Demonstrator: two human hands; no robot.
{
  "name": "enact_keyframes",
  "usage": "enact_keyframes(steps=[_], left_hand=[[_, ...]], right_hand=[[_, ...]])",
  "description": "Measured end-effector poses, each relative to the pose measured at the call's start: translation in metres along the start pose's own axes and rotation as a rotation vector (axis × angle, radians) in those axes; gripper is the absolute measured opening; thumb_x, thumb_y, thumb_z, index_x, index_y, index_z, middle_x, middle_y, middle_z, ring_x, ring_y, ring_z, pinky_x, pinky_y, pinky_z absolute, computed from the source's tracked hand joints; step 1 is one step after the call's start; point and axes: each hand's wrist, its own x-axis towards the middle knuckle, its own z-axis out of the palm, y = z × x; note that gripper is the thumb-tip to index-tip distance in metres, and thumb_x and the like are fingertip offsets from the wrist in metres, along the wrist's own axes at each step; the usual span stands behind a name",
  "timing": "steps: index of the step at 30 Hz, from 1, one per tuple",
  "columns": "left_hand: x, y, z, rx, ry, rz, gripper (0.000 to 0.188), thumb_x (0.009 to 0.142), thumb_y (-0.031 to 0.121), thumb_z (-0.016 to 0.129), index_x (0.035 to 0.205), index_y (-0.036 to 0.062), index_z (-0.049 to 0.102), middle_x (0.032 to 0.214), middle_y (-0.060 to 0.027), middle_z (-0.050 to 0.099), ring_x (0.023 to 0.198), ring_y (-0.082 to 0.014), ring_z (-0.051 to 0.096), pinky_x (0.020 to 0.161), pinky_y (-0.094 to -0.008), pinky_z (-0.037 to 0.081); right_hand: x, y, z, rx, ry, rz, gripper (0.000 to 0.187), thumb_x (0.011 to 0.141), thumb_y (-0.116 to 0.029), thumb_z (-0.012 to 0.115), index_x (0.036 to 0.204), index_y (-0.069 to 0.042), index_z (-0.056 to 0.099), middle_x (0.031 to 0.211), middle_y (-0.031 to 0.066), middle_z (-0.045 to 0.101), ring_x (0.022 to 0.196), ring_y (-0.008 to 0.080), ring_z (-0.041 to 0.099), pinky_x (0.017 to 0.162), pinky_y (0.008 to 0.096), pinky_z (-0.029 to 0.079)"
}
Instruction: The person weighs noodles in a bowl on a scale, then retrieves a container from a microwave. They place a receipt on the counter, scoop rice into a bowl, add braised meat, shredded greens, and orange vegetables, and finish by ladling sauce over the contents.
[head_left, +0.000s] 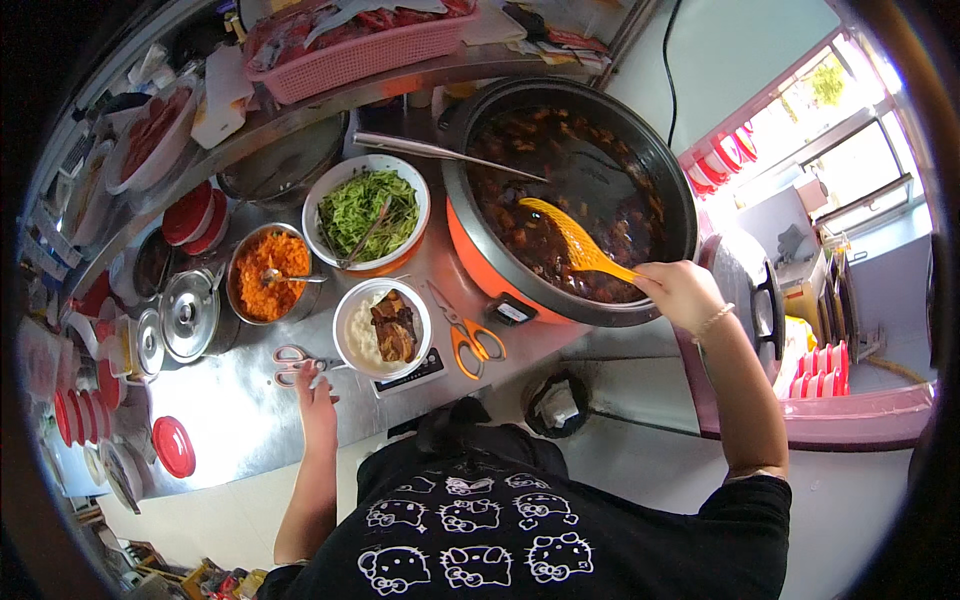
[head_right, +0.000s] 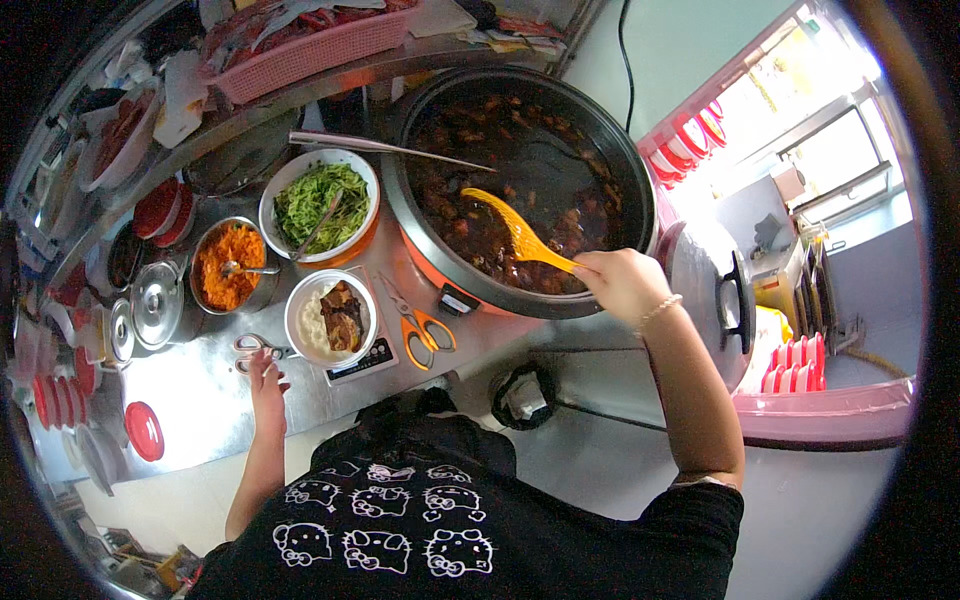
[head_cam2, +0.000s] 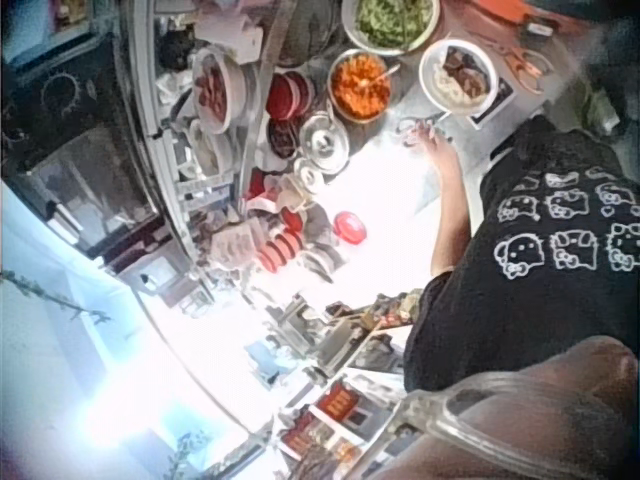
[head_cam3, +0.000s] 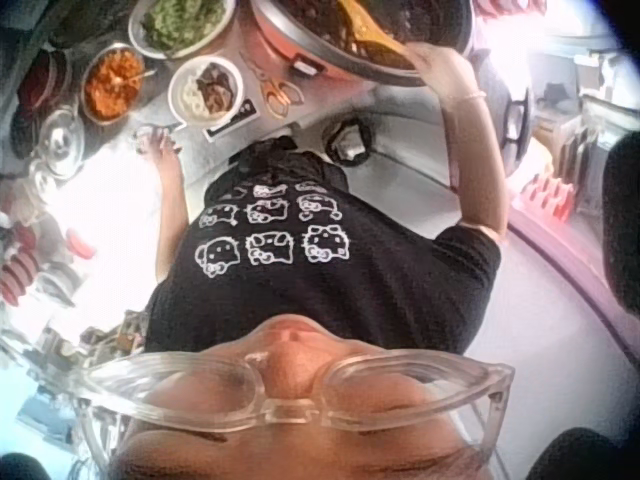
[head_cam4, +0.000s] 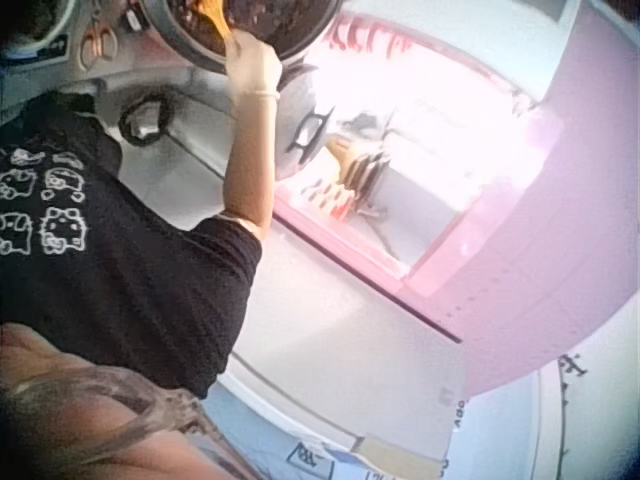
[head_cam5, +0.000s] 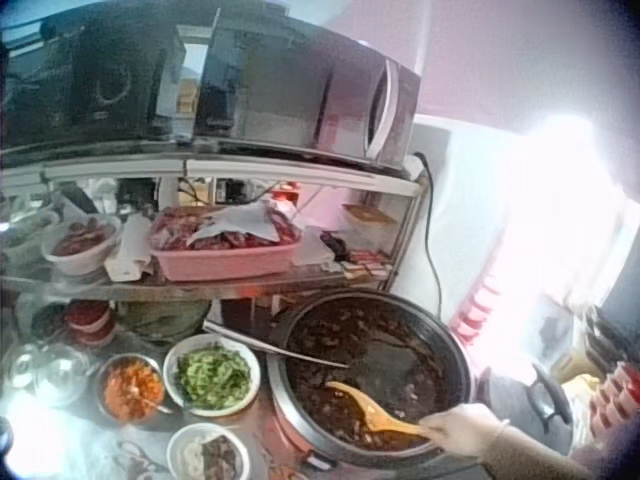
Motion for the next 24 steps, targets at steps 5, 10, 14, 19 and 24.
enact_keyframes(steps=[5, 10, 14, 19, 24], left_hand=[[0.005, -0.012, 0.015, -0.26, -0.139, -0.109, 0.043, 0.1, 0.02, 0.042, 0.142, 0.0077, 0.039, 0.133, -0.0093, 0.048, 0.111, -0.0219, 0.053, 0.092, -0.0369, 0.048], [0.005, -0.007, 0.031, -0.33, -0.141, -0.138, 0.041, 0.1, 0.018, 0.038, 0.139, 0.0041, 0.041, 0.127, -0.0112, 0.052, 0.108, -0.0213, 0.057, 0.091, -0.0361, 0.05], [0.0, -0.007, 0.037, -0.334, -0.179, -0.156, 0.041, 0.1, 0.017, 0.039, 0.139, 0.0036, 0.04, 0.124, -0.0106, 0.054, 0.106, -0.0204, 0.057, 0.091, -0.0353, 0.05], [-0.004, -0.007, 0.04, -0.29, -0.196, -0.152, 0.042, 0.099, 0.017, 0.041, 0.139, 0.005, 0.04, 0.126, -0.0097, 0.052, 0.101, -0.0199, 0.057, 0.087, -0.0355, 0.052], [-0.011, -0.011, 0.032, -0.282, -0.115, -0.149, 0.043, 0.097, 0.014, 0.042, 0.139, 0.0079, 0.039, 0.128, -0.0089, 0.047, 0.098, -0.0189, 0.054, 0.082, -0.035, 0.053]], right_hand=[[0.006, 0.012, -0.004, 0.165, -0.08, 0.111, 0.026, 0.091, -0.029, 0.058, 0.099, -0.007, 0.069, 0.085, 0.0168, 0.067, 0.077, 0.0346, 0.064, 0.07, 0.0393, 0.051], [0.027, 0.014, 0.025, 0.195, -0.085, -0.062, 0.026, 0.091, -0.026, 0.058, 0.1, -0.003, 0.068, 0.083, 0.0175, 0.066, 0.074, 0.0304, 0.063, 0.07, 0.0375, 0.05], [0.014, 0.035, 0.015, 0.495, -0.131, 0.032, 0.024, 0.094, -0.016, 0.059, 0.101, 0.005, 0.067, 0.068, 0.0008, 0.056, 0.062, 0.0064, 0.048, 0.057, 0.0238, 0.042], [0.015, 0.043, 0.034, 0.594, -0.108, 0.072, 0.024, 0.095, -0.016, 0.057, 0.099, 0.006, 0.065, 0.064, -0.0007, 0.05, 0.06, 0.0069, 0.044, 0.054, 0.0247, 0.038], [-0.013, 0.061, 0.02, 0.511, 0.03, 0.143, 0.02, 0.09, -0.016, 0.062, 0.097, 0.001, 0.068, 0.071, 0.0124, 0.061, 0.063, 0.0172, 0.056, 0.062, 0.0291, 0.046]])
